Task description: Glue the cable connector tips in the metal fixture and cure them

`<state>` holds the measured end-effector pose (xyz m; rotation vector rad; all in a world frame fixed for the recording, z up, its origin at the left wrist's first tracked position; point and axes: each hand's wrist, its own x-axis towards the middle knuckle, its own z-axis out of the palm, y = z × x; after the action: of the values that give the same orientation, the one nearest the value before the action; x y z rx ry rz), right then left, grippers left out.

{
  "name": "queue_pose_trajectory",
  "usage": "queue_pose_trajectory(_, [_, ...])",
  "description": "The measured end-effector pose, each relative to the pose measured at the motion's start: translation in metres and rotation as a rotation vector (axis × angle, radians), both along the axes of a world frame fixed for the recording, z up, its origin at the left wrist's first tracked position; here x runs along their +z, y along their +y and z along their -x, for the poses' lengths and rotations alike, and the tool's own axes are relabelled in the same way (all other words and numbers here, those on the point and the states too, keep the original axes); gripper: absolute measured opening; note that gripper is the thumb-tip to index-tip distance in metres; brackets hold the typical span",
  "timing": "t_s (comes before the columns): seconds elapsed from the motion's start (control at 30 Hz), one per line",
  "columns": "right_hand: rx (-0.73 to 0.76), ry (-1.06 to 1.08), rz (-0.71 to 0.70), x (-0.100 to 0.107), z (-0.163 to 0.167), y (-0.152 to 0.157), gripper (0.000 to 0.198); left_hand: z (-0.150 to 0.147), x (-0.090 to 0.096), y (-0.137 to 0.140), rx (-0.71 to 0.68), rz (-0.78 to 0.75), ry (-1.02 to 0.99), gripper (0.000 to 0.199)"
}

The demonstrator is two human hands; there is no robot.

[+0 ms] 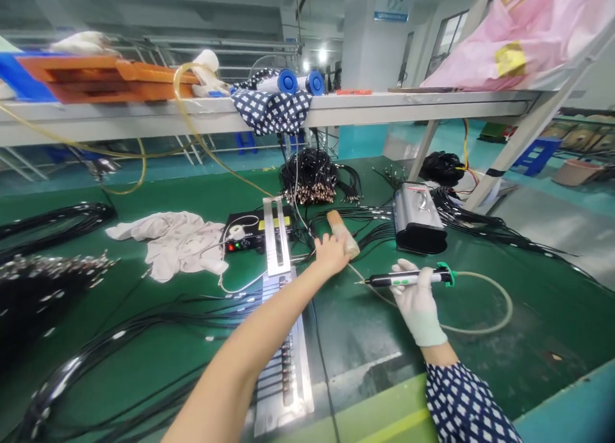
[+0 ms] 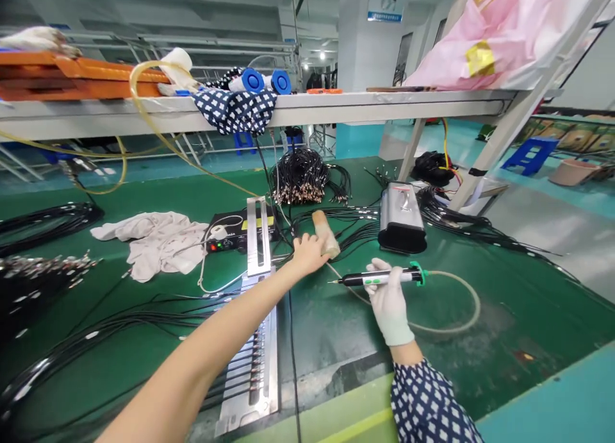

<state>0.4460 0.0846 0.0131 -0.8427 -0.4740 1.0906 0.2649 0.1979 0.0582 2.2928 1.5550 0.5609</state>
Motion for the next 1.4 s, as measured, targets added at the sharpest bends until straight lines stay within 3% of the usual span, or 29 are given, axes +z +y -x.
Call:
queue_pose_trajectory(0.1, [0.031, -0.037, -0.003, 0.000, 0.001, -0.003, 0.059, 0.019, -0.006, -0.014, -0.034, -0.059, 0.042, 0.058])
queue_pose_trajectory(0.23, [0.112, -0.056, 0.006, 0.003, 0.006, -0.004, 0.071, 0.096, -0.013, -0.046, -0.019, -0.057, 0.080, 0.038])
queue_pose_trajectory(0.37, [0.283, -0.056, 0.057, -0.001, 0.021, 0.000, 0.084, 0.183, -0.027, -0.067, 0.206, -0.013, 0.128, 0.032])
queue_pose_trajectory(0.47, [0.419, -0.033, 0.049, -0.009, 0.041, 0.001, 0.073, 0.219, -0.043, -0.069, 0.349, 0.036, 0.140, 0.035])
queue_pose_trajectory(0.6, [0.534, -0.040, 0.037, -0.018, 0.065, -0.008, 0.048, 0.226, -0.060, -0.059, 0.388, 0.099, 0.111, 0.039])
queue_pose_trajectory(0.77, [0.606, -0.036, 0.035, -0.027, 0.077, -0.020, 0.039, 0.221, -0.065, -0.043, 0.364, 0.134, 0.078, 0.039])
queue_pose_trajectory(1.0, [0.733, -0.004, 0.106, -0.031, 0.085, -0.017, 0.042, 0.227, -0.071, -0.031, 0.258, 0.159, 0.030, 0.040])
queue_pose_trajectory(1.23, [0.794, -0.004, 0.118, -0.027, 0.085, -0.017, 0.038, 0.215, -0.074, -0.045, 0.256, -0.039, 0.014, 0.030])
queue_pose_trajectory(1.4, [0.809, -0.026, 0.126, -0.027, 0.085, -0.017, 0.038, 0.220, -0.078, -0.043, 0.203, -0.028, -0.034, 0.020])
